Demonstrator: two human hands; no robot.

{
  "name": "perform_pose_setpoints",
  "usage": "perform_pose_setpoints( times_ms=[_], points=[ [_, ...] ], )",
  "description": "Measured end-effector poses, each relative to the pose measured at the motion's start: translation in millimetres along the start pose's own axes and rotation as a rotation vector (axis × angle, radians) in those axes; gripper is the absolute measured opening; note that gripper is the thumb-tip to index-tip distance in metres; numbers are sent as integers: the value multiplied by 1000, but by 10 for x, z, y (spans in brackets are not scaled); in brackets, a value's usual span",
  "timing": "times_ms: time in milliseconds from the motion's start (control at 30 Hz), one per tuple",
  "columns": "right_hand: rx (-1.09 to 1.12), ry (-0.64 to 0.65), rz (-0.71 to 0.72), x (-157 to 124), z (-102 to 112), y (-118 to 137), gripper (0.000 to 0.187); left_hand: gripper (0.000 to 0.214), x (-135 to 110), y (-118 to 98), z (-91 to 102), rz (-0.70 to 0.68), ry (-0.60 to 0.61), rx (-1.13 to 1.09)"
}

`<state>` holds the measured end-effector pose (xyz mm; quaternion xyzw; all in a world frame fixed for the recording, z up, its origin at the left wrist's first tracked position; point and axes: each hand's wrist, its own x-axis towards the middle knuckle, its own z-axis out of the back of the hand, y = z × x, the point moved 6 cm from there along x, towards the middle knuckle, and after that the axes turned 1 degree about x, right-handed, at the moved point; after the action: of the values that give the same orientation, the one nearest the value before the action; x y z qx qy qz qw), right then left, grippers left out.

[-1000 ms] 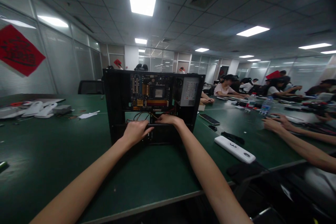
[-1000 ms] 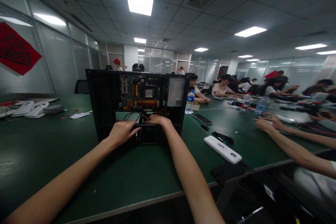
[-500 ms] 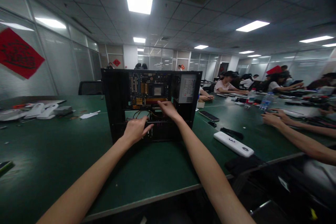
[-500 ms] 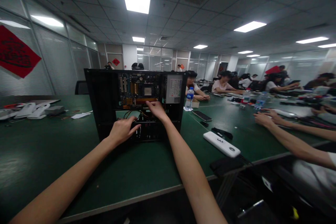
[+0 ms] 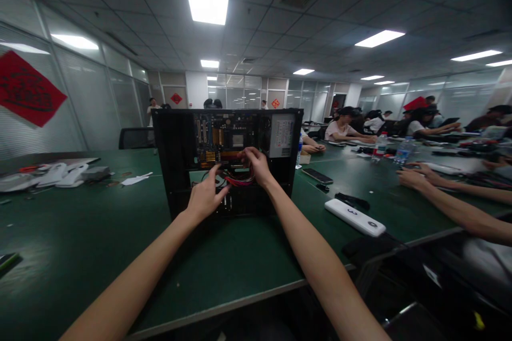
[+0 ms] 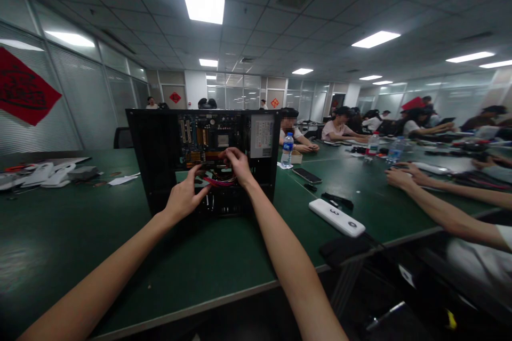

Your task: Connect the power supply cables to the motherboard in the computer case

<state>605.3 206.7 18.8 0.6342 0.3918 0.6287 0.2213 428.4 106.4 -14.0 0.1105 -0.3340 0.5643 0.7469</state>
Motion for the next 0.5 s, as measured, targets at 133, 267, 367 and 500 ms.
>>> perform_pose_setpoints(
  times_ms=[133,267,367,500],
  points=[
    [45,19,39,-42,-22,22,42,62,54,35,54,17,-2,-225],
    [96,-16,156,-71,-80,124,41,56,57,35,50,13,46,-204],
    [154,-45,202,-63,-119,206,44,57,46,22,36,-18,56,-115],
    [278,-63,204,-19,-103,276,46,52,60,5,15,-52,77,-118]
  ],
)
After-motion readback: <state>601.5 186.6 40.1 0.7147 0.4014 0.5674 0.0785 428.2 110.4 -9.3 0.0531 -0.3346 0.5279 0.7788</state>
